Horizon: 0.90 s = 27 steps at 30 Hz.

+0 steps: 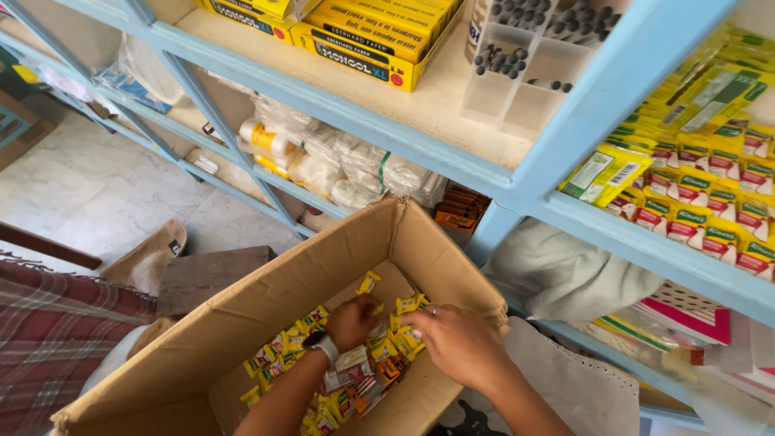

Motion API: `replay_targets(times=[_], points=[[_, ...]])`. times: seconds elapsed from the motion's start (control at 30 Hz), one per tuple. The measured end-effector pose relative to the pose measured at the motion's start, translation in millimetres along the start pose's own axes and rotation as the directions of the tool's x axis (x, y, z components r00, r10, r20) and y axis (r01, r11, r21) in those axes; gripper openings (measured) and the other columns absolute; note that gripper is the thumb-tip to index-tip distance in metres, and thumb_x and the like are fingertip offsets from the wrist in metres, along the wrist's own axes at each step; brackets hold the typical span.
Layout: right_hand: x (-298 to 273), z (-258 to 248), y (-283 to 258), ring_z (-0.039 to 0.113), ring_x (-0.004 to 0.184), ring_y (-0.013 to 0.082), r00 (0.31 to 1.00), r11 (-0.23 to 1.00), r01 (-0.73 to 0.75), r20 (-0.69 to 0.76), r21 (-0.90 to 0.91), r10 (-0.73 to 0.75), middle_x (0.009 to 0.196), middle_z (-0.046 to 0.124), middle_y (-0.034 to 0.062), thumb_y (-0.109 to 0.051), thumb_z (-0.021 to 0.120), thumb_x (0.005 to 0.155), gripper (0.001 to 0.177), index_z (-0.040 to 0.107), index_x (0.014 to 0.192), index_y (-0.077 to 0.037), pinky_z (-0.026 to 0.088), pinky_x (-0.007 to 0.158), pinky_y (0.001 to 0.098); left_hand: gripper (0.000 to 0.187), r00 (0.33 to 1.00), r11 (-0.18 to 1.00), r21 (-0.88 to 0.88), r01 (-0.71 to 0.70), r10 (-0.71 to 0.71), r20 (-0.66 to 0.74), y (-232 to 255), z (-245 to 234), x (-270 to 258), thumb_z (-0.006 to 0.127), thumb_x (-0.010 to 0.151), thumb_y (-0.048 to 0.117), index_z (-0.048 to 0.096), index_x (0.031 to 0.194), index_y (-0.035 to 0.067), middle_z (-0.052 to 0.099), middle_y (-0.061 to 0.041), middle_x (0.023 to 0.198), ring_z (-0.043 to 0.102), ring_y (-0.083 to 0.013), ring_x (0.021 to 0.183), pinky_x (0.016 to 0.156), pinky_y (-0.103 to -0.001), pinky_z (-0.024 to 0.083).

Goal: The person sits on the floor and transfers small yellow packets from a cardboard box onto a light blue shelf. They arrange the packets in neat rows, filling the available space on the shelf. The person repeatedly reaches into the box to retrieve more packets and places them on the shelf.

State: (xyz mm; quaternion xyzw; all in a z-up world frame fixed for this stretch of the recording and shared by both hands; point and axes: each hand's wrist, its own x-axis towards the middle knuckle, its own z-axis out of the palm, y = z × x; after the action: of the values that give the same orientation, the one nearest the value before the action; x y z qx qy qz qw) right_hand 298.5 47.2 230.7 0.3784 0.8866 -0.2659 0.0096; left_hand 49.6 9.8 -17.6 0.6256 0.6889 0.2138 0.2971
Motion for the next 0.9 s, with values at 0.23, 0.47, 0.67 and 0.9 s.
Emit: replay_targets(times=[0.23, 0.47, 0.67, 0.9], points=[[7, 6, -4, 0.07, 0.1, 0.0294, 0.901, 0.962, 0.237, -0.4, 0.135, -0.166, 0.111, 0.075, 0.0052, -0.017, 0.06, 0.094, 0.018, 0.072, 0.107, -0.014, 0.055, 0.081, 0.043, 0.034, 0.978, 0.679, -0.713, 0.175, -0.036, 0.206, 31, -62, 3, 0.067, 0.097, 0.015, 0.061, 0.128, 0.002, 0.073, -0.01, 0.111, 0.07, -0.018, 0.098, 0.078, -0.032, 0.059], [-11, 2, -5, 0.072, 0.096, 0.0207, 0.652, 0.7, 0.537, -0.758, 0.471, 0.011, 0.112, 0.064, 0.0102, -0.001, 0.077, 0.086, 0.023, 0.062, 0.103, -0.005, 0.062, 0.08, 0.0322, 0.043, 0.987, 0.691, -0.715, -0.105, 0.162, 0.012, 193, -158, -45, 0.07, 0.091, 0.006, 0.06, 0.133, 0.004, 0.077, -0.01, 0.102, 0.072, -0.0148, 0.091, 0.076, -0.028, 0.059], [-61, -10, 53, 0.068, 0.097, 0.0206, 0.318, 0.477, 0.807, -0.937, 0.349, 0.146, 0.11, 0.063, 0.0141, 0.01, 0.076, 0.084, 0.03, 0.059, 0.102, -0.006, 0.06, 0.082, 0.0322, 0.03, 0.775, 0.696, -0.359, -0.622, 0.48, -0.411, 308, -128, -41, 0.083, 0.084, 0.01, 0.068, 0.11, 0.006, 0.082, -0.008, 0.098, 0.08, -0.0168, 0.089, 0.078, -0.03, 0.066], [-164, -81, 125, 0.063, 0.096, 0.014, -0.177, 0.805, 0.589, -0.96, 0.074, 0.219, 0.111, 0.066, 0.0127, 0.014, 0.073, 0.086, 0.026, 0.061, 0.1, -0.005, 0.054, 0.082, 0.0259, 0.027, 0.147, 0.222, 0.182, -0.958, 0.924, -0.354, 505, -125, -48, 0.073, 0.084, 0.007, 0.067, 0.11, 0.01, 0.072, -0.014, 0.117, 0.071, -0.035, 0.102, 0.085, -0.043, 0.059]])
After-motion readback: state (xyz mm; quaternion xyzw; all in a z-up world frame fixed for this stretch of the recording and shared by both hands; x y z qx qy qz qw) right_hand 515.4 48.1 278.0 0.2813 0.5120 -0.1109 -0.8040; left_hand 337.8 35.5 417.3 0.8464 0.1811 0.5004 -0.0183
